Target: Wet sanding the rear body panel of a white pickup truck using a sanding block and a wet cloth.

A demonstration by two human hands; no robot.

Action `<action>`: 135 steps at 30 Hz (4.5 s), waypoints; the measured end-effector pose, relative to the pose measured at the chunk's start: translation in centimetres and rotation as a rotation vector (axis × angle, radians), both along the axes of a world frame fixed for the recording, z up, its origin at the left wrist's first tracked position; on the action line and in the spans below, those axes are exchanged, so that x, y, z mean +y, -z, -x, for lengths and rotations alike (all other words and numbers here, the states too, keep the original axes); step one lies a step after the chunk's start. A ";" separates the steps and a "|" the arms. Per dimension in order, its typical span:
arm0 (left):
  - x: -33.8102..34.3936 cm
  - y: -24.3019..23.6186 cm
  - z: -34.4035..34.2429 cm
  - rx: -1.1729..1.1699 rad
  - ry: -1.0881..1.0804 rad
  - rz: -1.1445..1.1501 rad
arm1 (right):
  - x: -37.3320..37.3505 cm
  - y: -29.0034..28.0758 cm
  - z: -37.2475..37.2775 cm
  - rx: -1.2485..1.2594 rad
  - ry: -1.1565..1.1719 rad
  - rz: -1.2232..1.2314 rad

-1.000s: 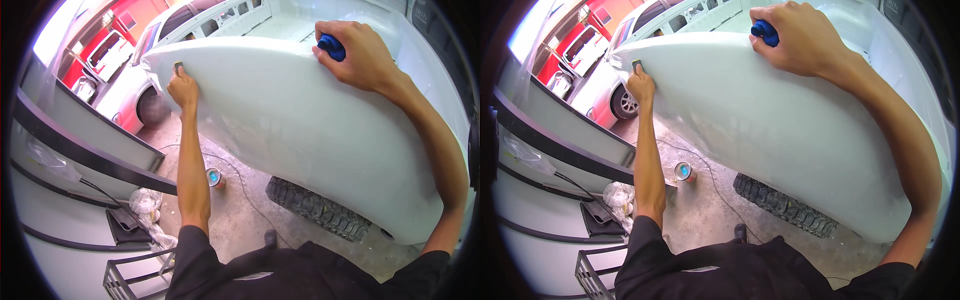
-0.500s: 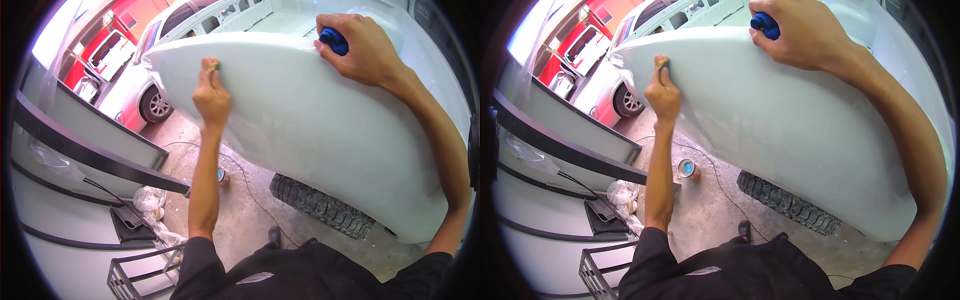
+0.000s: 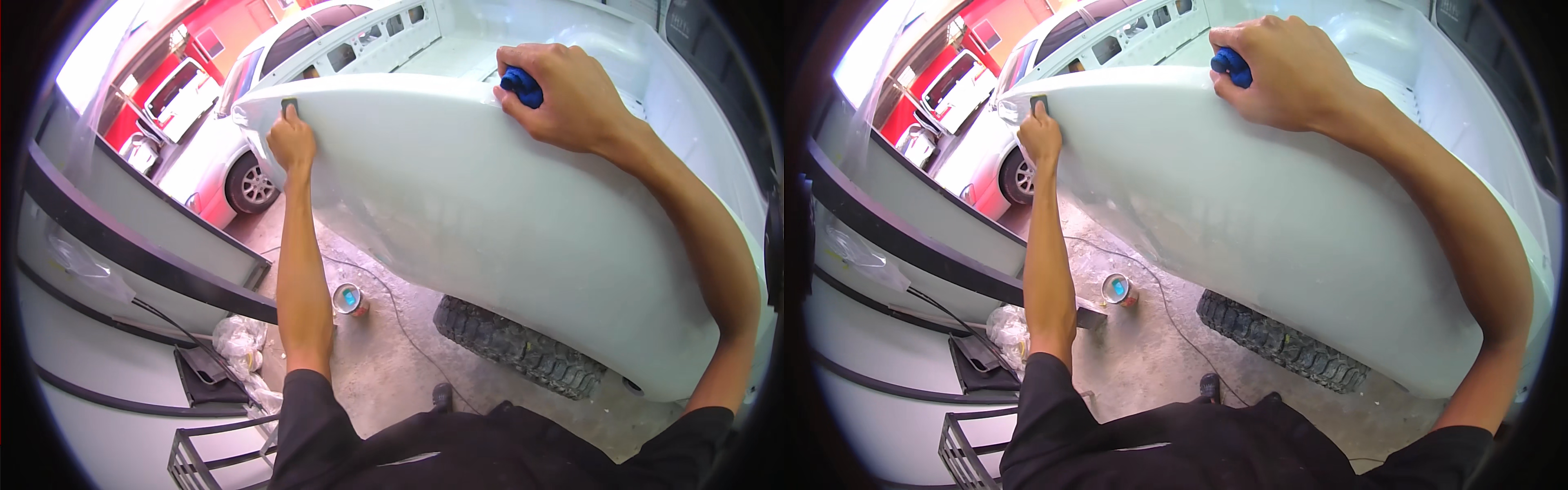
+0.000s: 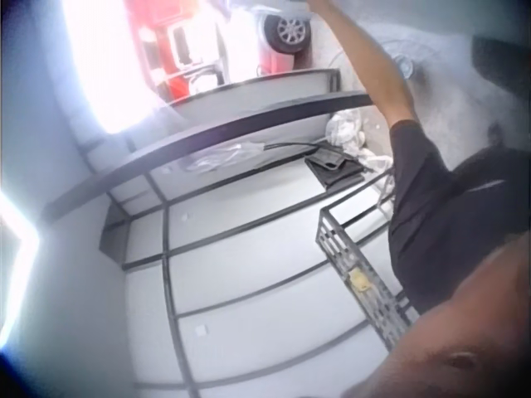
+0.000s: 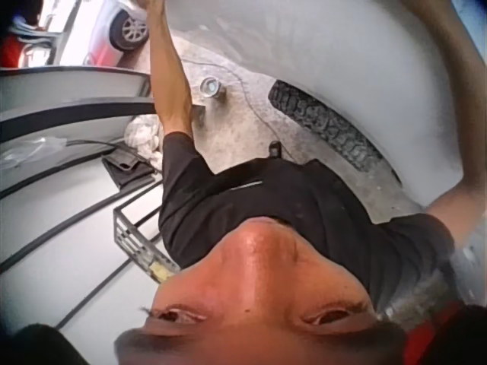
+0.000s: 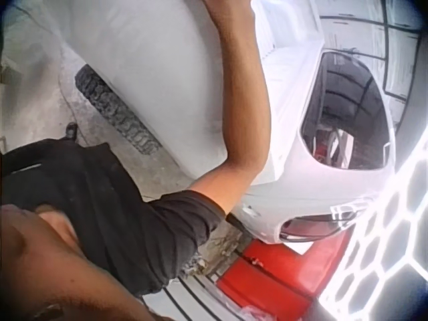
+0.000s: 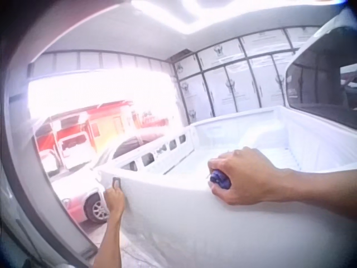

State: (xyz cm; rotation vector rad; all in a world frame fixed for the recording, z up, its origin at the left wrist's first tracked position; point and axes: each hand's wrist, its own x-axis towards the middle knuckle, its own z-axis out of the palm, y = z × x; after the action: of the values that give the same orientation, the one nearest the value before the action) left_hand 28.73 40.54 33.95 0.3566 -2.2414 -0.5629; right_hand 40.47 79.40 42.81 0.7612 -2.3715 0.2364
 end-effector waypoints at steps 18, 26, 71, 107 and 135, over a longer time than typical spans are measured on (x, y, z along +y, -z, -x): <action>5.1 1.0 -0.7 0.487 0.331 0.169 | 0.5 -0.4 -0.1 0.010 0.013 0.027; 10.2 3.6 -3.6 0.533 0.377 0.075 | 0.7 0.3 0.1 0.004 0.012 0.018; 13.4 10.4 -8.3 0.658 0.416 0.071 | 0.9 0.4 0.2 0.017 0.009 0.005; 5.2 6.4 -5.3 0.369 0.162 0.068 | 0.0 0.0 0.2 -0.005 -0.025 0.029; 21.5 11.8 -15.7 0.512 0.424 0.119 | 0.5 -0.3 0.1 -0.042 0.010 -0.018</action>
State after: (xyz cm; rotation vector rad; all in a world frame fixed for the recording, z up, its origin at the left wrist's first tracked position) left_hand 44.39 62.00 22.13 -0.3066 -1.8362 -0.6483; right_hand 40.37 79.88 43.15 0.7589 -2.4192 0.2290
